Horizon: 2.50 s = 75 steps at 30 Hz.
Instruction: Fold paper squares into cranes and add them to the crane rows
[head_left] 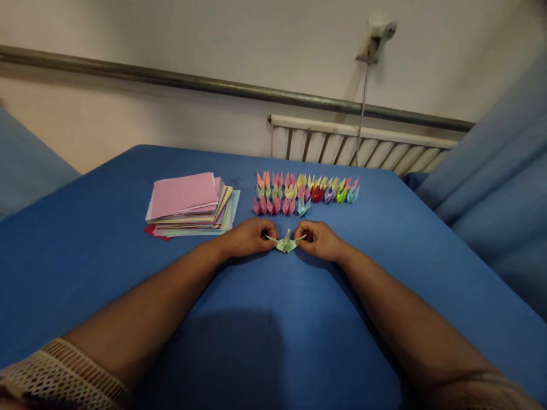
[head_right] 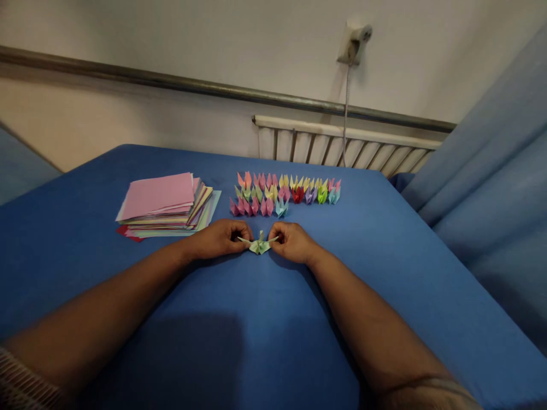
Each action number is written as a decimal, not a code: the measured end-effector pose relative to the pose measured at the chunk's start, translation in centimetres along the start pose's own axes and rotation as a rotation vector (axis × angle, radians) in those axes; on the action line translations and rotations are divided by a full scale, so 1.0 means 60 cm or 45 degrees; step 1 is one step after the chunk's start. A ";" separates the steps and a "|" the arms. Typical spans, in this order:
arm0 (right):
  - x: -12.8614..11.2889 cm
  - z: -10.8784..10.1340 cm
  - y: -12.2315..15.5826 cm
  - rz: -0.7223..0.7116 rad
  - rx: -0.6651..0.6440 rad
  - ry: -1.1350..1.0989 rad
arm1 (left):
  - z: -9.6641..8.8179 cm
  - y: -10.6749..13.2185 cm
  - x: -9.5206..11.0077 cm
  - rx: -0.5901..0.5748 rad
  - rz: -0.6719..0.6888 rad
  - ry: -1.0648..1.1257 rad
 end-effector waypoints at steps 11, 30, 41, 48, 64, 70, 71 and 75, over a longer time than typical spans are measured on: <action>-0.010 -0.002 0.001 -0.111 -0.026 0.328 | 0.002 0.001 0.013 -0.130 0.121 -0.218; -0.025 0.002 0.001 -0.011 -0.037 -0.275 | 0.002 0.001 0.011 -0.047 0.058 0.105; -0.010 0.007 0.002 0.009 0.045 -0.173 | 0.005 -0.002 0.002 -0.080 0.088 0.092; -0.008 0.005 0.003 0.002 0.000 -0.014 | 0.001 -0.001 0.006 -0.089 0.140 -0.157; -0.034 0.013 0.005 -0.150 -0.036 -0.045 | 0.010 -0.011 -0.005 -0.047 -0.043 0.671; -0.041 0.015 0.007 -0.152 -0.075 -0.052 | 0.000 -0.006 -0.011 -0.203 -0.045 0.707; -0.040 0.015 0.007 -0.144 -0.082 -0.058 | -0.001 -0.006 -0.012 -0.206 -0.046 0.703; -0.037 0.019 0.006 -0.110 -0.093 -0.096 | 0.002 -0.008 -0.012 -0.198 -0.027 0.710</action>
Point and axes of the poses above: each hand's wrist, its own y-axis away from the middle knuckle, its own z-axis out of the palm, x = y × z, the point moved 4 cm from there along -y, towards the middle knuckle, and after that the axes turned 14 degrees about y, right-handed, at the moved point
